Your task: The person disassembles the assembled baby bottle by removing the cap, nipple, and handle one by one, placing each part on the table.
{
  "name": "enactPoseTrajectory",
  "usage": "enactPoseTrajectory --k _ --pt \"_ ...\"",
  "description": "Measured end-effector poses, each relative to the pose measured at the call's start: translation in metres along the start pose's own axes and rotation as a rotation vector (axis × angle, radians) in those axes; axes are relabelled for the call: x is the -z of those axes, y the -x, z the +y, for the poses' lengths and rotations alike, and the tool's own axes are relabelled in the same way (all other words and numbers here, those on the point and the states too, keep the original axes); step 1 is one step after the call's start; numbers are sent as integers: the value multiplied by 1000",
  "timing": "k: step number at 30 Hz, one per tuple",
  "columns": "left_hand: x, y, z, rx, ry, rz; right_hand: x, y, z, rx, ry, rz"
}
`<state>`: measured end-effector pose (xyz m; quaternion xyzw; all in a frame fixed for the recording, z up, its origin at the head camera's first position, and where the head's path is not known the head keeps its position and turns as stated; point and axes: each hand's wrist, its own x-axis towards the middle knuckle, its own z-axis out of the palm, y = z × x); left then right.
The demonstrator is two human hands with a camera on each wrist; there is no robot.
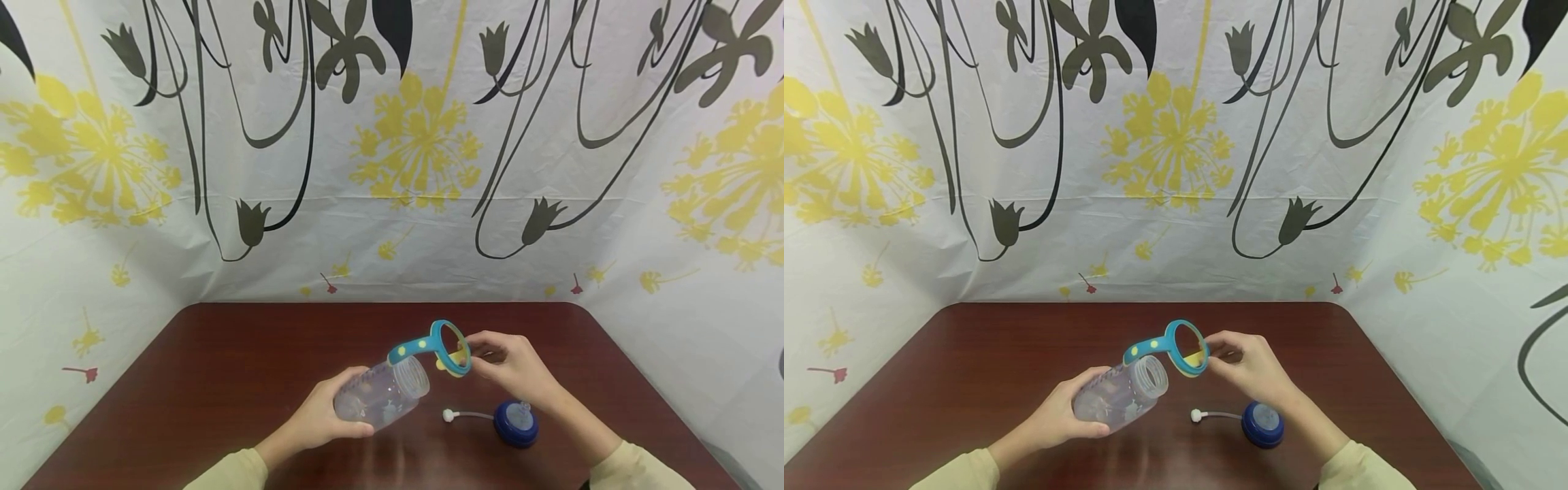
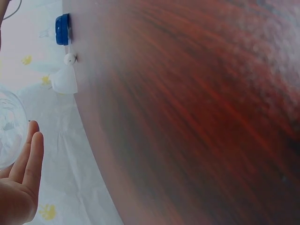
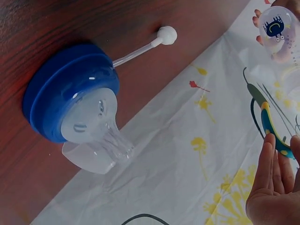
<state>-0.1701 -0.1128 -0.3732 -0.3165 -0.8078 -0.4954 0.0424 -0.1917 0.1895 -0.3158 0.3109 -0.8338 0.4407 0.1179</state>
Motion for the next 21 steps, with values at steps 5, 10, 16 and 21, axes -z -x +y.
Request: enactPoseTrajectory --k 5,10,16,21 --pt "-1 0 -1 -3 -8 6 2 0 11 24 -14 -4" --pt "-1 1 -1 -8 -14 10 6 -1 21 49 11 -4" --pt "-1 1 0 9 -13 9 11 -3 23 101 39 12" --pt "-1 1 0 8 -17 10 15 -6 17 113 60 25"
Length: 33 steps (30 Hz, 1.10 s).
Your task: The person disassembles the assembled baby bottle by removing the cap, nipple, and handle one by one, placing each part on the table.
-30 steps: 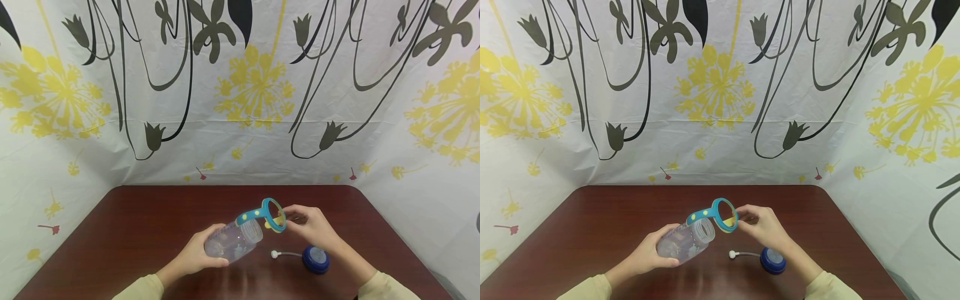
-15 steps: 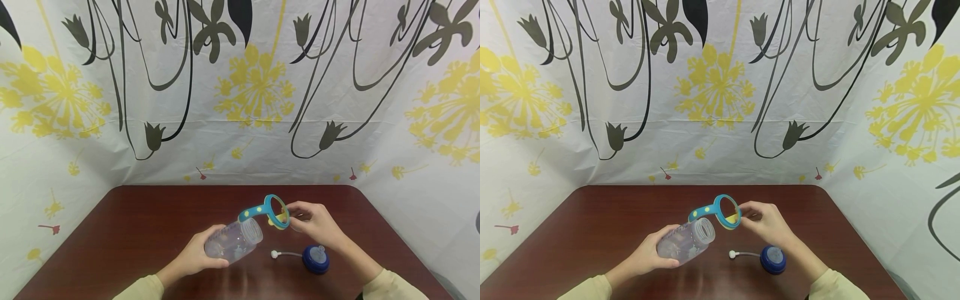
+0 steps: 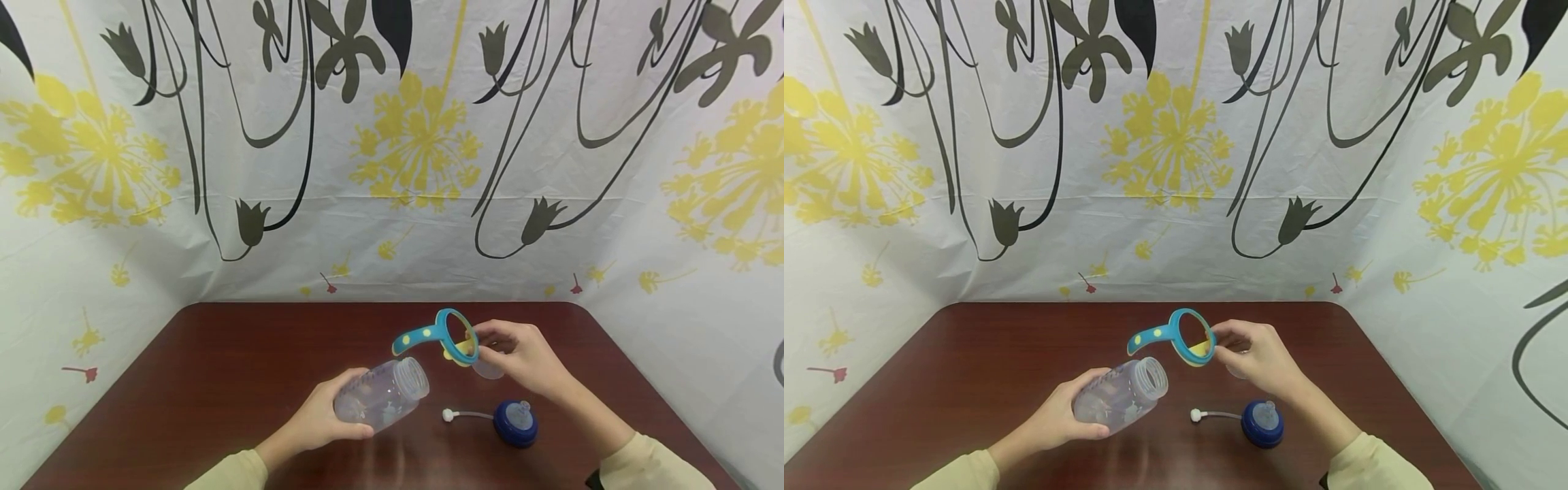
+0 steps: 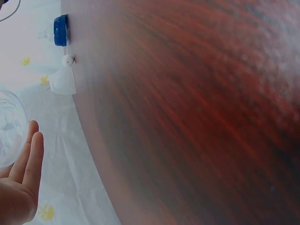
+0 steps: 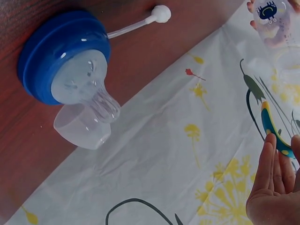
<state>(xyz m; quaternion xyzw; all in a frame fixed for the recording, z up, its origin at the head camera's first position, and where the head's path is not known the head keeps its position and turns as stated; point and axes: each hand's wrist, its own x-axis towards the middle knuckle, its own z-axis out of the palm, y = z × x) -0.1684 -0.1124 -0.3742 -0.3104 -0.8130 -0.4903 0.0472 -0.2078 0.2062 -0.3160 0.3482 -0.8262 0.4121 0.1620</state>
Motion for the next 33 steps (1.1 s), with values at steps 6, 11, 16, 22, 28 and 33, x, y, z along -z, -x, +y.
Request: enactPoseTrajectory --k 6,11,16,22,28,33 --pt "0 0 -1 2 5 0 7 -6 -25 -9 19 15" --pt "-1 1 -1 -1 6 -2 11 -10 -31 -30 38 19" --pt "-1 1 -1 -7 7 -6 11 -10 -14 -32 34 27" --pt "-1 0 -3 3 15 -10 12 -11 1 -30 40 37" --pt "-5 1 -29 -18 -11 -1 13 -15 1 -6 42 49" --pt "-8 1 -40 -50 -10 0 13 -19 1 2 35 58"
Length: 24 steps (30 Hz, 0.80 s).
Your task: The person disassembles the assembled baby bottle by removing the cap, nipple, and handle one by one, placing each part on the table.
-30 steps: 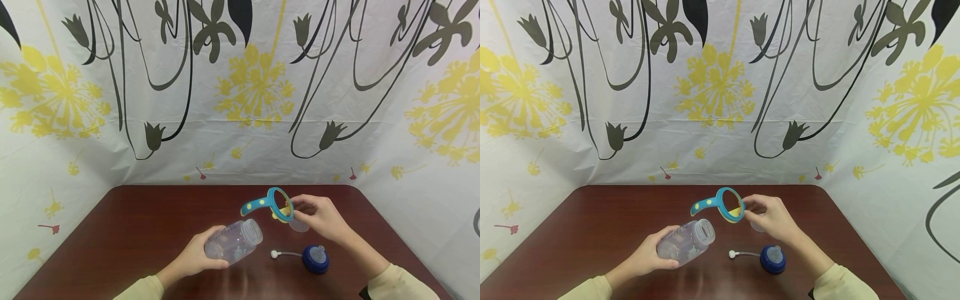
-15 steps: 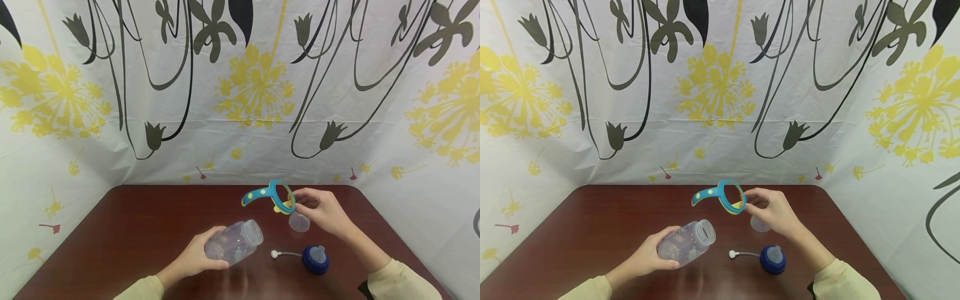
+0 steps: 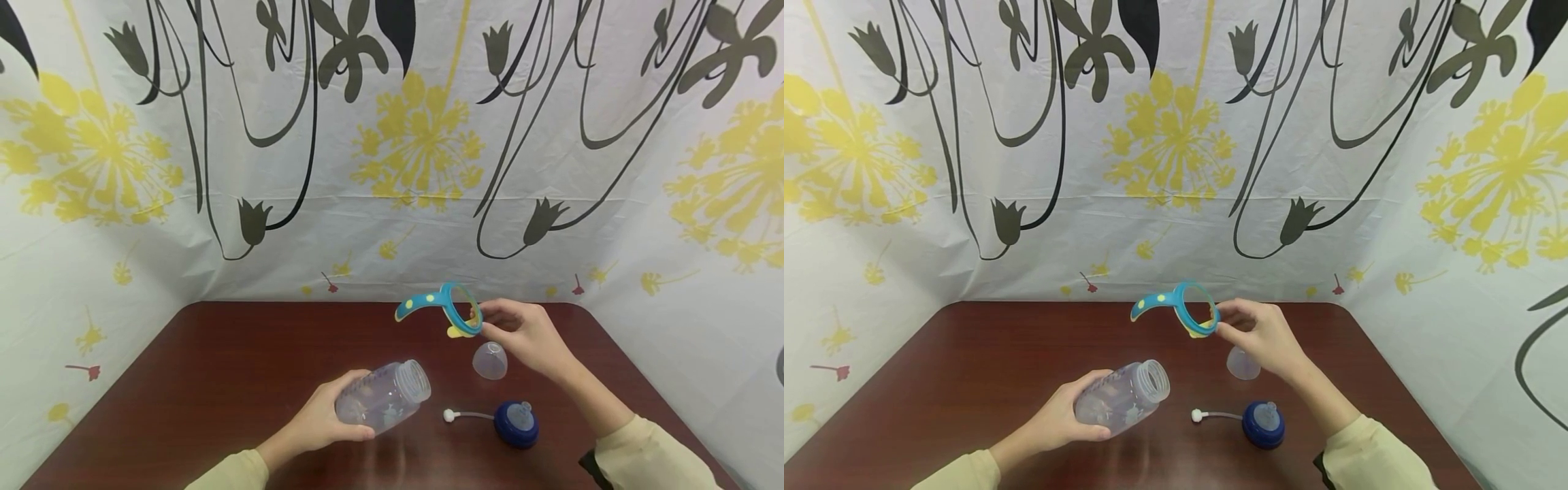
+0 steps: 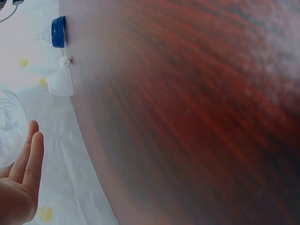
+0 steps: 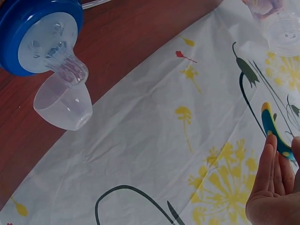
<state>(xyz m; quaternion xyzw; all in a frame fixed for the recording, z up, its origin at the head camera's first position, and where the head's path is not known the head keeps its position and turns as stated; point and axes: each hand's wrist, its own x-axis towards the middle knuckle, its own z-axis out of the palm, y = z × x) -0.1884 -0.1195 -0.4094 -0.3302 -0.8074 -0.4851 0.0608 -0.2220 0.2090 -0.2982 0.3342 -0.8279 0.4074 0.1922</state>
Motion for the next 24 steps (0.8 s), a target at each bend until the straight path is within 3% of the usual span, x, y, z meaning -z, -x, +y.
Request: enactPoseTrajectory --k 6,8,13,15,20,24 --pt "-1 0 -1 -13 6 0 -1 -4 -3 -9 7 7" --pt "1 0 9 -9 11 -4 0 -6 -11 -12 8 11" --pt "1 0 8 6 15 -10 -3 -9 -8 -5 -20 11" --pt "-1 1 -1 4 10 -8 -4 -9 -5 2 -32 11" --pt "-2 1 0 13 17 -12 -6 -12 -26 -11 -45 21" --pt "-2 1 0 3 17 -16 -9 -13 -30 -38 -54 20"
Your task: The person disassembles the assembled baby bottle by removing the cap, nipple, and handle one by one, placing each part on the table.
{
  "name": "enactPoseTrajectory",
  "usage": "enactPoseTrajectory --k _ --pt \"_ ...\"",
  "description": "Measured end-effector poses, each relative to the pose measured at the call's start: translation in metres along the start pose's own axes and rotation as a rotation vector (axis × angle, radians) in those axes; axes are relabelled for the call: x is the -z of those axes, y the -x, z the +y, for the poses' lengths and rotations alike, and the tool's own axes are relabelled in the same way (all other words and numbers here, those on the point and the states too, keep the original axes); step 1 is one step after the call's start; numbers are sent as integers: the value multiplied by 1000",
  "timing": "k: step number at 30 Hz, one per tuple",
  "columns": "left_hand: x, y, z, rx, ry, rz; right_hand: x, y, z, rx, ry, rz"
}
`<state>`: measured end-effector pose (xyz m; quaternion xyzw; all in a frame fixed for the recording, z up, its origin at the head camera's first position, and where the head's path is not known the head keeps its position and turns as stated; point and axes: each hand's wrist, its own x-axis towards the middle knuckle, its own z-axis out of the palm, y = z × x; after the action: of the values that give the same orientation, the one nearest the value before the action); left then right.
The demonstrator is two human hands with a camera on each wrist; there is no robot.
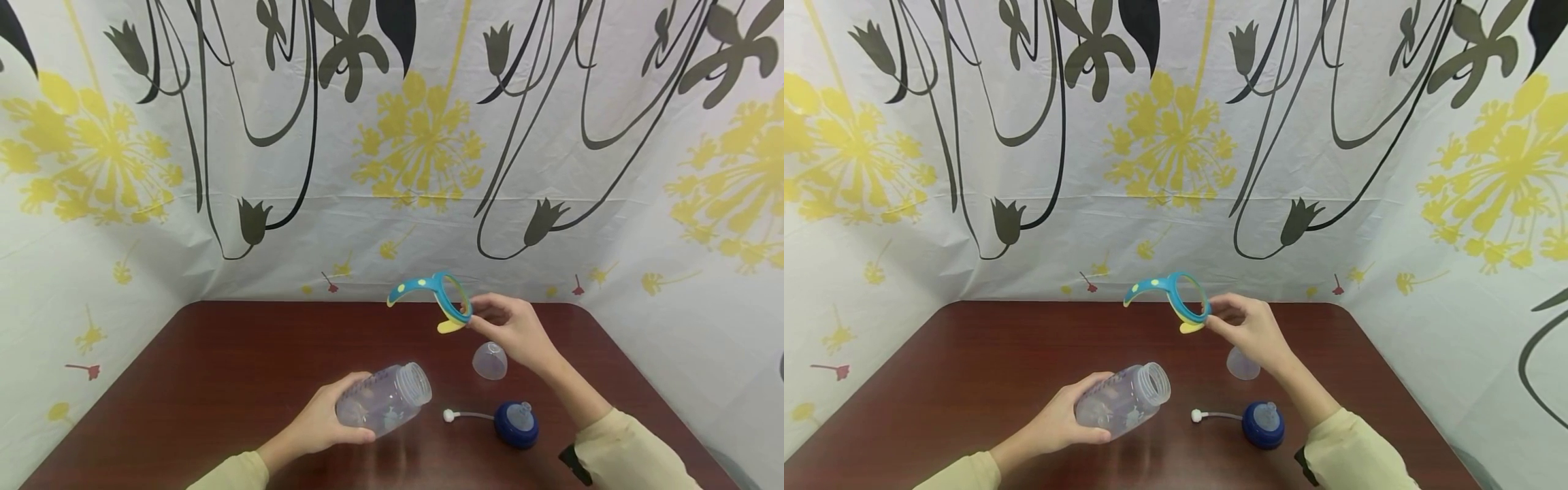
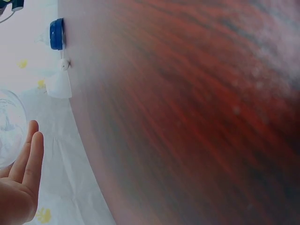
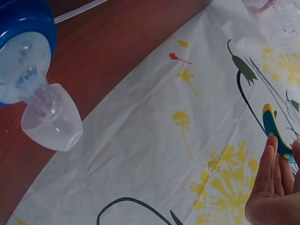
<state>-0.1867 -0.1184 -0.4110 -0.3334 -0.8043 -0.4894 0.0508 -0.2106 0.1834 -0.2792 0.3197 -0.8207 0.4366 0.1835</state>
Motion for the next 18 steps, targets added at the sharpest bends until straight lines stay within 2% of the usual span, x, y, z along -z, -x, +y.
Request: enactPoseTrajectory --k 8,18 --pt "-1 0 -1 -11 -15 6 -7 0 8 -48 -62 10" --pt "-1 0 -1 -4 -16 6 -16 0 42 -91 -157 14"
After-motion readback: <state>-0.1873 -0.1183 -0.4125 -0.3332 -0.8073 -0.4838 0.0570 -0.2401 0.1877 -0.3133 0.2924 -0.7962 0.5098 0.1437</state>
